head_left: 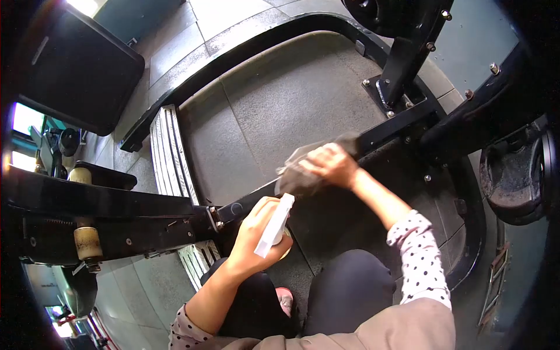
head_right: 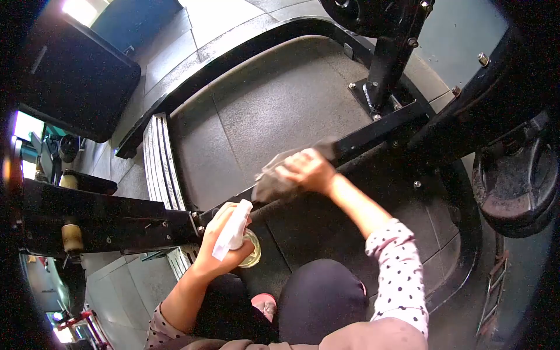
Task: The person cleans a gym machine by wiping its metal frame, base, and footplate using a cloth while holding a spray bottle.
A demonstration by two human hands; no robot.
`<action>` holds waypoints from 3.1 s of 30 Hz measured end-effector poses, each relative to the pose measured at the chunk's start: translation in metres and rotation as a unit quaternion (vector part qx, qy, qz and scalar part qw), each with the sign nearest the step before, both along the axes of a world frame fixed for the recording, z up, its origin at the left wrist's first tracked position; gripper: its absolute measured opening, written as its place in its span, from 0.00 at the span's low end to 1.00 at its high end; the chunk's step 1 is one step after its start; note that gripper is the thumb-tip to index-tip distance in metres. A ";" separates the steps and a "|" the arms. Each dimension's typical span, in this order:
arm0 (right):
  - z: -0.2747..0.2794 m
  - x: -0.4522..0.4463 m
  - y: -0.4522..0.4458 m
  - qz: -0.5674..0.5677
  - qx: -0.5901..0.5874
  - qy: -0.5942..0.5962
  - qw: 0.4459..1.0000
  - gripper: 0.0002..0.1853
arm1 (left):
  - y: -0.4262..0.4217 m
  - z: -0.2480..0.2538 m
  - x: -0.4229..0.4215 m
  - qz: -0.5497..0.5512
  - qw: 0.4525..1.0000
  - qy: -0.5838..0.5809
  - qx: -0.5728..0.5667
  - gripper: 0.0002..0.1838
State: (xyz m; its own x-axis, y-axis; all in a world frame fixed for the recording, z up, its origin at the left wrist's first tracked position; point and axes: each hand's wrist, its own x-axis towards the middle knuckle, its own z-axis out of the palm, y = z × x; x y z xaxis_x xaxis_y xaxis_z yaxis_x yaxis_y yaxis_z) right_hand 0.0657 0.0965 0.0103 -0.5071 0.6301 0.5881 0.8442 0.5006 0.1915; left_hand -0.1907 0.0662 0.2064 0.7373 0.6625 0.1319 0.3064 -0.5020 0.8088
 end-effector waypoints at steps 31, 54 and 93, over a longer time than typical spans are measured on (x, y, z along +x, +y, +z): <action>-0.024 -0.070 -0.036 -0.068 -0.069 0.190 0.977 0.27 | -0.002 -0.007 0.003 0.009 1.000 0.007 -0.018 0.20; -0.074 -0.045 -0.014 -0.217 0.000 0.838 0.500 0.35 | -0.004 0.016 -0.010 -0.003 1.000 -0.007 -0.003 0.20; 0.016 -0.159 0.009 0.121 -0.182 0.030 0.975 0.28 | -0.024 0.008 -0.069 -0.084 0.991 -0.072 0.076 0.28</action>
